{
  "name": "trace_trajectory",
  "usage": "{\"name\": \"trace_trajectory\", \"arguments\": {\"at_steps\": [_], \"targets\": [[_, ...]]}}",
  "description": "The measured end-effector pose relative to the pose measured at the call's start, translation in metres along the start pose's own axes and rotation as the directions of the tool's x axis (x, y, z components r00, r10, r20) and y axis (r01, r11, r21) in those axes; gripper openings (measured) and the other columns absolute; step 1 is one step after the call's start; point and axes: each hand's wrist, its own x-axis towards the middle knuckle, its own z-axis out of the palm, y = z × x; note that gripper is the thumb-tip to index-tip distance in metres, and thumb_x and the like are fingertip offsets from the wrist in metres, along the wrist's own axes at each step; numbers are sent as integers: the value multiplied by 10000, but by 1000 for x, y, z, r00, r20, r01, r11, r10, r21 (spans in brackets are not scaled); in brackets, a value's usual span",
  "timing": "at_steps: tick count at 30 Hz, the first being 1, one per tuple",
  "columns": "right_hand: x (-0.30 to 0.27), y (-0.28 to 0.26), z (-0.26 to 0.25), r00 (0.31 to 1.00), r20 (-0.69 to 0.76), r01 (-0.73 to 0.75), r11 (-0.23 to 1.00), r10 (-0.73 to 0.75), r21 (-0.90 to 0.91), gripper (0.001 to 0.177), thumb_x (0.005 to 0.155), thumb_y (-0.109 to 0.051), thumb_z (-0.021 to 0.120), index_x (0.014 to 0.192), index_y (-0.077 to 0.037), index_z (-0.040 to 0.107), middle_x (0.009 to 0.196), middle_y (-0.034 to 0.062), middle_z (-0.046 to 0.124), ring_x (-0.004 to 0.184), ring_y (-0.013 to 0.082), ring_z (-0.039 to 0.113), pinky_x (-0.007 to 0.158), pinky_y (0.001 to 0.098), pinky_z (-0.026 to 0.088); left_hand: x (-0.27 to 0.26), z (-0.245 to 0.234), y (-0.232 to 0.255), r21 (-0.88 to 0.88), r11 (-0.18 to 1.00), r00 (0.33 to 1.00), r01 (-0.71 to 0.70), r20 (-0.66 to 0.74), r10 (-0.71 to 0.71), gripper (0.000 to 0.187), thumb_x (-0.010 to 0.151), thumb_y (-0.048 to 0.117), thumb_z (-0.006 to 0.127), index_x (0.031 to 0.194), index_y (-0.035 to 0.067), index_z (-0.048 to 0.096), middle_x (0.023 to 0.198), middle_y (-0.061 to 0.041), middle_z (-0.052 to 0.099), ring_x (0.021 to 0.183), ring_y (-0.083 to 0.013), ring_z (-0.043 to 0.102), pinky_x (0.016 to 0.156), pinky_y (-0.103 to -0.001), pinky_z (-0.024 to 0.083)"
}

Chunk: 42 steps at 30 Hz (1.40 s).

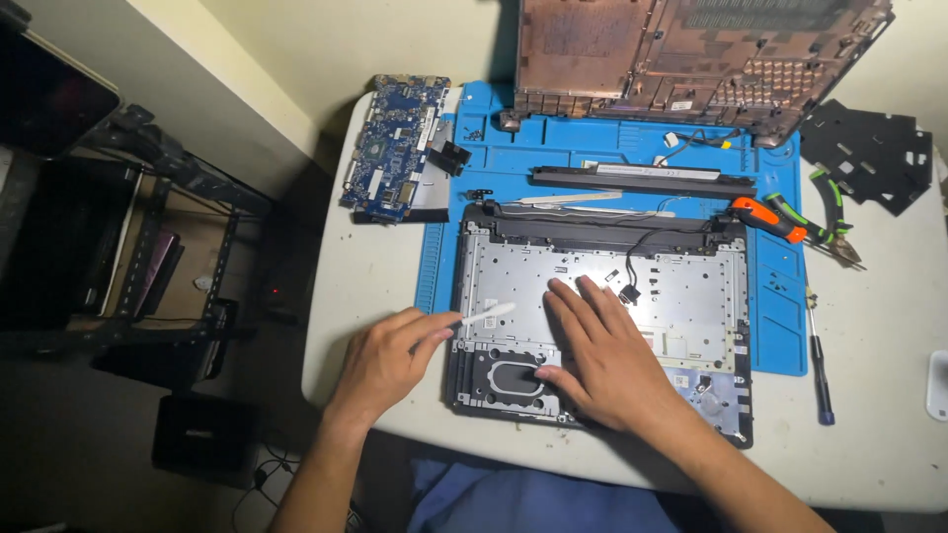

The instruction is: The person cleans the interior metal chassis of a disassembled laptop using a white brush. They systematically sweep dust and debris from the surface, moving the brush across various sections of the frame while other components and tools rest on the blue mat nearby.

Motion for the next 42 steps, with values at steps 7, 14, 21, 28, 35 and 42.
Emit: {"name": "trace_trajectory", "arguments": {"at_steps": [7, 14, 21, 28, 35, 42], "targets": [[5, 3, 12, 989, 90, -108, 989, 116, -97, 804, 997, -695, 291, 1592, -156, 333, 1647, 75, 352, 1551, 346, 220, 1262, 510, 114, 37, 11, -30, 405, 914, 932, -28, -321, 170, 190, 983, 249, 661, 1117, 331, 768, 842, 43, 667, 666, -185, 704, 537, -347, 598], [2, 12, 28, 993, -120, -1, 978, -25, -208, 759, 1049, -651, 176, 1664, -207, 182, 1707, -12, 220, 1581, 350, 76, 1274, 502, 48, 37, 24, -14, 133, 990, 917, 53, -400, 5, 253, 993, 129, 636, 1204, 141, 776, 791, -20, 685, 552, -291, 628, 447, -447, 473], [0, 11, 31, 992, -124, -11, 948, -30, -318, 765, 1050, -680, 148, 1672, -234, 167, 1709, -60, 208, 1580, 342, 79, 1276, 493, 40, 41, 47, 8, 170, 958, 943, 230, -284, -176, 362, 1018, 133, 542, 1366, 117, 641, 910, -91, 646, 553, -362, 641, 412, -521, 502], [3, 14, 35, 991, -133, -19, 932, -31, -361, 751, 1056, -673, 147, 1674, -246, 167, 1709, -75, 208, 1578, 339, 92, 1273, 497, 50, 36, 45, 14, 245, 942, 961, 228, -211, -178, 451, 970, 83, 564, 1412, 169, 575, 1007, -102, 636, 602, -397, 670, 454, -558, 548], [3, 12, 32, 990, -143, -30, 945, -18, -326, 749, 1053, -673, 161, 1666, -244, 184, 1704, -59, 220, 1581, 336, 86, 1280, 496, 34, 50, 3, 21, 300, 942, 985, 148, -124, -115, 391, 988, 103, 517, 1357, 124, 645, 904, -132, 700, 601, -387, 703, 483, -536, 577], [8, 10, 32, 988, -154, -51, 963, 10, -265, 752, 1036, -680, 206, 1650, -248, 232, 1693, -63, 258, 1569, 336, 137, 1264, 519, 63, 78, -17, -18, 275, 961, 998, -22, -45, 36, 292, 1005, 168, 583, 1250, 199, 737, 842, -62, 709, 633, -394, 670, 466, -552, 498]]}}
